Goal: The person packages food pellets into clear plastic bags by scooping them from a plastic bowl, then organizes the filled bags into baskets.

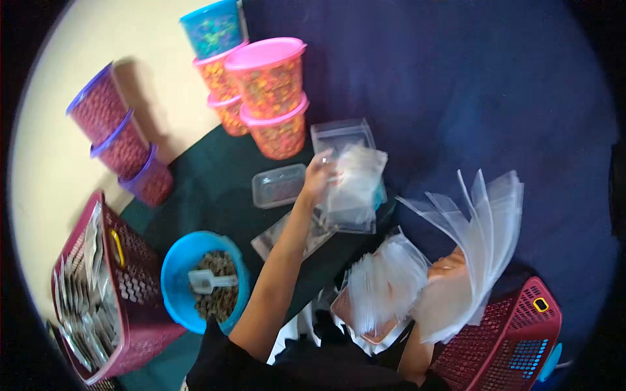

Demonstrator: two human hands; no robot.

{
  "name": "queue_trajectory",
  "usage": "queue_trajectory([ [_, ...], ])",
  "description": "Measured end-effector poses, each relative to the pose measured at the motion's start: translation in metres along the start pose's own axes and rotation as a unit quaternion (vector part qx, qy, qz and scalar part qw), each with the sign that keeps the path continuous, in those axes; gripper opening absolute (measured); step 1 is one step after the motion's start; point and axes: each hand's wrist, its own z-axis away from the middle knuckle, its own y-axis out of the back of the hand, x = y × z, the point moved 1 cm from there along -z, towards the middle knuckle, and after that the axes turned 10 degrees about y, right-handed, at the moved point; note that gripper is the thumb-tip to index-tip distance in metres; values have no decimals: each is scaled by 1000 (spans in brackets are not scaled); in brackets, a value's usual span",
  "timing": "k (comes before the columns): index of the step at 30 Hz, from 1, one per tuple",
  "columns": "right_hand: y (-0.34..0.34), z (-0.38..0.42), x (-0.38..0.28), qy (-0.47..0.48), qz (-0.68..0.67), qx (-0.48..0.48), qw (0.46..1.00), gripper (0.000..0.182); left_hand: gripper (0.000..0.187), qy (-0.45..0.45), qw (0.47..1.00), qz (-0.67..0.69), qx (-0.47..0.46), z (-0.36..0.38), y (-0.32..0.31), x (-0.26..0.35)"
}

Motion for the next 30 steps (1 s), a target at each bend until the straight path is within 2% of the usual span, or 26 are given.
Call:
queue_trajectory([
  [1,5,-7,-1,17,-4,2,1000,42,44,34,999,-35,19,-21,11,-22],
  [3,13,-10,-10,50,-4,16,999,42,57,23,975,-162,151,-36,22,-56],
  [4,17,-11,-15,66,-4,25,997,43,63,-30,896,-328,297,-38,17,-65],
  [5,22,-12,-18,78,-4,35,996,43,71,-88,766,-473,427,-25,2,-57],
  [6,25,-12,-20,87,-6,46,995,43,77,-110,797,-435,404,-7,-13,-44],
  [8,29,-14,-18,92,-11,80,992,43,67,-121,812,-416,391,36,-43,-30],
  [9,32,-21,-21,93,-14,93,991,43,62,-65,935,-287,197,67,-55,-18],
  [10,36,-21,-18,93,-18,102,990,43,62,-5,991,-132,-7,100,-65,-7],
  [11,39,-22,-16,93,-22,109,989,43,64,84,983,-133,-90,125,-68,-3],
  [12,39,-59,-27,91,-24,115,989,43,67,171,962,-129,-170,145,-68,-4],
  [14,44,-48,-20,84,-27,125,988,44,72,98,945,-222,-220,162,-63,-11],
  [15,43,-49,-17,84,-6,118,989,46,65,89,959,-144,-228,168,-64,-8],
  [16,38,-53,-14,85,15,111,990,48,65,90,960,-144,-223,171,-67,-5],
  [17,31,-55,-9,80,13,112,990,48,59,-67,955,-274,-91,173,-71,2],
  [18,22,-56,-6,89,33,105,990,48,54,-219,893,-390,46,178,-74,9],
  [20,22,-54,-4,97,52,100,989,49,36,-120,946,-280,112,192,-65,15],
  [22,35,-50,-4,84,59,100,990,49,41,-25,970,-233,-67,201,-43,23],
  [23,38,-50,-6,69,29,74,994,49,50,4,967,-197,-162,202,-35,17],
  [26,17,-52,-3,67,70,127,987,49,59,-14,961,-217,-173,206,-53,9],
  [27,12,-54,0,72,62,73,993,50,49,-45,960,-169,-220,202,-52,1],
  [28,4,-55,4,70,62,77,993,50,49,-40,960,-168,-220,205,-58,1],
  [30,-12,-55,10,56,88,35,994,50,37,78,991,-72,-78,209,-69,3],
])
